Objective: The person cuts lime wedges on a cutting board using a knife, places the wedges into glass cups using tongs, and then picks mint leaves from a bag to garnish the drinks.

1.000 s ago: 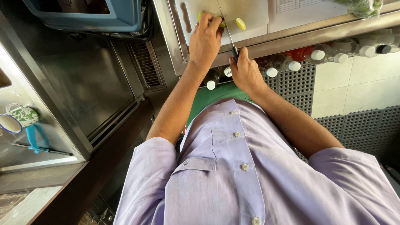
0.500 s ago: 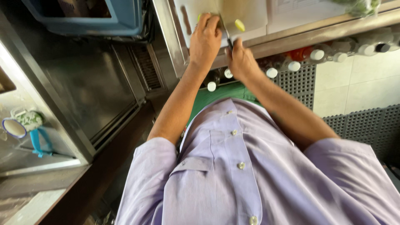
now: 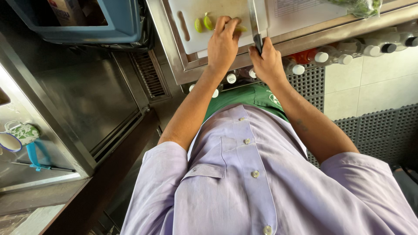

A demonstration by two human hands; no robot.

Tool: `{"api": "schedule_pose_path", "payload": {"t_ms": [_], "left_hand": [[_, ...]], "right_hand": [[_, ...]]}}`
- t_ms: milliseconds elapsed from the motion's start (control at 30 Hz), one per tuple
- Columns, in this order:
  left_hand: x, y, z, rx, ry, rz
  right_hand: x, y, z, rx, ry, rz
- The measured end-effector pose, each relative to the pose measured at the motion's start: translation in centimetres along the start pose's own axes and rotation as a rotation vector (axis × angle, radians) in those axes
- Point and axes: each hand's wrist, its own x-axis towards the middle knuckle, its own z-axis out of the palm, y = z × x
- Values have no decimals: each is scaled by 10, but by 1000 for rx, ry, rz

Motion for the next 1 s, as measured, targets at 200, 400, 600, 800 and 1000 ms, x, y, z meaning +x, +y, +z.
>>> {"api": "schedule_pose_path", "payload": {"t_ms": [200, 400, 600, 800, 1000], "left_hand": [[18, -19, 0, 39, -121, -30], [41, -24, -10, 4, -79, -26], [23, -12, -5, 80, 95, 118], [23, -7, 6, 87, 82, 31], [26, -11, 8, 41, 53, -91]], "right_hand": [[-2, -17, -6, 333, -221, 427], [-4, 10, -1, 54, -118, -7], [-11, 25, 2, -17, -99, -133], [-15, 32, 8, -11, -88, -83], [-16, 39, 16, -2, -59, -152]]}}
